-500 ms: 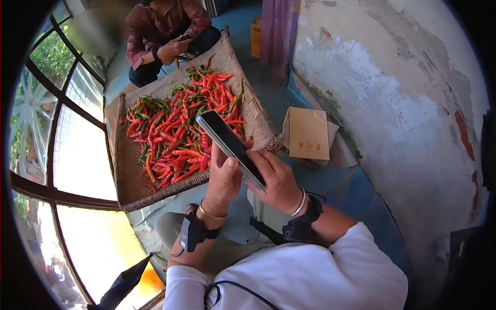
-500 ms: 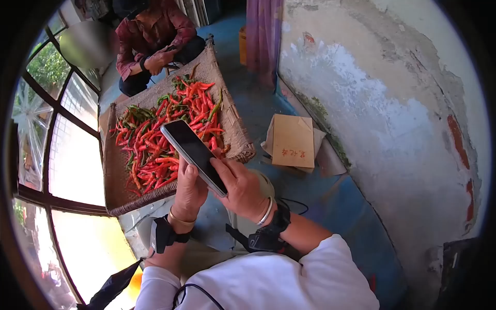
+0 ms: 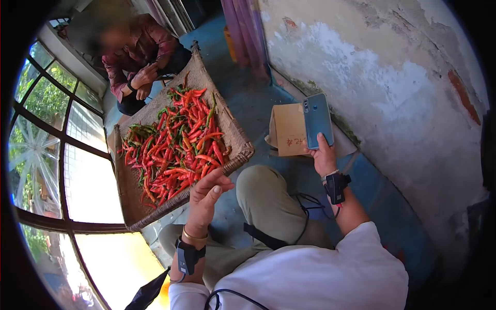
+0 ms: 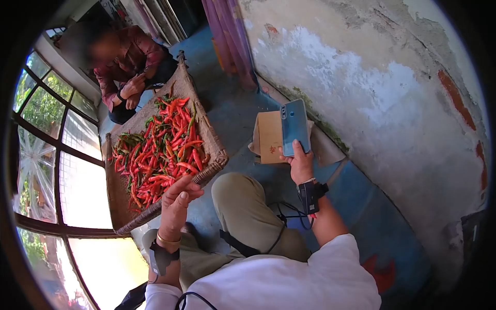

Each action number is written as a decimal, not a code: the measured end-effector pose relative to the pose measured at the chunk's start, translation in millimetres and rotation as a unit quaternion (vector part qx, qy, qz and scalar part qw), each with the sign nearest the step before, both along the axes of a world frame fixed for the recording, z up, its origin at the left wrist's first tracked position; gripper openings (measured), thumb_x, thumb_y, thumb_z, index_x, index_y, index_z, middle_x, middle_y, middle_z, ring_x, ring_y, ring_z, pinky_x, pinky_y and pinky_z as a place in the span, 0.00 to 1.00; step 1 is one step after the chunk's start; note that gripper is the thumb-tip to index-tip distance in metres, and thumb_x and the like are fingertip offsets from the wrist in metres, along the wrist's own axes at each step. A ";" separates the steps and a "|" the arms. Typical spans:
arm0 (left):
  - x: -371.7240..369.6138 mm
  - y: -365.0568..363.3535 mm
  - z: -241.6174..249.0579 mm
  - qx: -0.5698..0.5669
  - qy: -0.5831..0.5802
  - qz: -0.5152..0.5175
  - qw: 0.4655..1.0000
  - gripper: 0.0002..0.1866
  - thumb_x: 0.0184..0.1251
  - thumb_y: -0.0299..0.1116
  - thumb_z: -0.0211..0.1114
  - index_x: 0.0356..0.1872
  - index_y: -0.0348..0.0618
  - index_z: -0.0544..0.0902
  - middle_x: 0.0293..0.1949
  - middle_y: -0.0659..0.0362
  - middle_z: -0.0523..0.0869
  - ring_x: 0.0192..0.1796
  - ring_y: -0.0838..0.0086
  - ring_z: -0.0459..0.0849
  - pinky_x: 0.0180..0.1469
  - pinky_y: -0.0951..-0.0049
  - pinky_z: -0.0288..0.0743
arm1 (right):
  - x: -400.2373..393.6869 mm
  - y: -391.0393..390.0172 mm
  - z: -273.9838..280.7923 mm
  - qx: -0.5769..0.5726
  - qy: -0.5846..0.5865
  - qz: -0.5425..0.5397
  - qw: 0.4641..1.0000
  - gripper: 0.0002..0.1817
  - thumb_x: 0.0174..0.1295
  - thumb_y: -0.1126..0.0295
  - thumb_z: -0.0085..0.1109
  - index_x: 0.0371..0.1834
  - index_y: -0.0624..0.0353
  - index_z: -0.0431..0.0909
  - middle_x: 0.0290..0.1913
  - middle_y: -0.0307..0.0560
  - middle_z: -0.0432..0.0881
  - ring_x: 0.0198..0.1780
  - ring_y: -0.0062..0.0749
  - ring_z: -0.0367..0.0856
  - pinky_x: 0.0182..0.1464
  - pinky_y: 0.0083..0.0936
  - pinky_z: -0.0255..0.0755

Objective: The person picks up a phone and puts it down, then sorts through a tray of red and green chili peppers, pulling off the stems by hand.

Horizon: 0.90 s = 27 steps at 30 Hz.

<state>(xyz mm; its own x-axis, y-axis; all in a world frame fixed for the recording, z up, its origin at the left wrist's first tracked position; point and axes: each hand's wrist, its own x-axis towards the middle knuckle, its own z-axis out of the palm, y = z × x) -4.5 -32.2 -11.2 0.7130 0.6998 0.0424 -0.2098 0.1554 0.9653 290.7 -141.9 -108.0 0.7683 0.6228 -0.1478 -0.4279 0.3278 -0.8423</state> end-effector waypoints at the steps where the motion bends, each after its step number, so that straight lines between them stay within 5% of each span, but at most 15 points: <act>1: -10.0 1.4 -2.4 0.000 0.004 -0.002 1.000 0.21 0.59 0.31 0.57 0.55 0.38 0.68 0.42 0.56 0.78 0.43 0.71 0.79 0.49 0.71 0.71 | 10.0 1.2 -16.2 0.000 0.004 -0.002 1.000 0.17 0.60 0.60 0.48 0.43 0.64 0.70 0.36 0.49 0.78 0.34 0.33 0.80 0.28 0.24 0.75; 6: -60.5 13.4 -19.4 -0.061 -0.011 0.136 0.989 0.20 0.62 0.37 0.54 0.52 0.37 0.69 0.37 0.56 0.79 0.40 0.71 0.79 0.45 0.71 0.74 | 43.0 21.2 -108.2 -0.014 0.219 0.041 0.975 0.18 0.59 0.58 0.49 0.43 0.63 0.68 0.32 0.48 0.76 0.33 0.35 0.78 0.30 0.29 0.74; 15: -94.7 37.3 -25.3 -0.095 -0.028 0.234 0.967 0.17 0.64 0.32 0.49 0.51 0.35 0.69 0.36 0.55 0.79 0.39 0.70 0.80 0.46 0.69 0.74 | 69.5 78.0 -183.9 -0.011 0.328 -0.007 0.945 0.18 0.60 0.57 0.48 0.42 0.62 0.67 0.36 0.50 0.75 0.33 0.38 0.76 0.32 0.30 0.77; 23: -90.4 81.4 -31.3 -0.134 -0.020 0.237 0.962 0.17 0.64 0.35 0.50 0.51 0.36 0.69 0.36 0.56 0.79 0.39 0.70 0.80 0.45 0.68 0.75 | 69.7 77.0 -208.9 -0.090 0.345 -0.119 0.927 0.13 0.61 0.64 0.47 0.45 0.60 0.65 0.38 0.49 0.73 0.37 0.37 0.75 0.35 0.27 0.77; 26: -92.2 91.7 -38.4 -0.152 -0.023 0.232 0.961 0.16 0.64 0.33 0.49 0.51 0.36 0.70 0.35 0.56 0.79 0.38 0.70 0.80 0.44 0.68 0.75 | 77.5 57.1 -247.6 -0.121 0.249 0.014 0.961 0.13 0.60 0.64 0.47 0.40 0.61 0.67 0.35 0.49 0.74 0.37 0.37 0.75 0.35 0.26 0.75; 27: -90.8 93.7 -38.7 -0.170 -0.015 0.217 0.961 0.15 0.64 0.31 0.50 0.50 0.37 0.70 0.35 0.57 0.79 0.38 0.72 0.80 0.44 0.70 0.74 | 86.7 45.7 -281.5 -0.152 0.122 0.098 0.976 0.13 0.60 0.63 0.47 0.39 0.62 0.68 0.34 0.49 0.74 0.37 0.37 0.75 0.35 0.26 0.74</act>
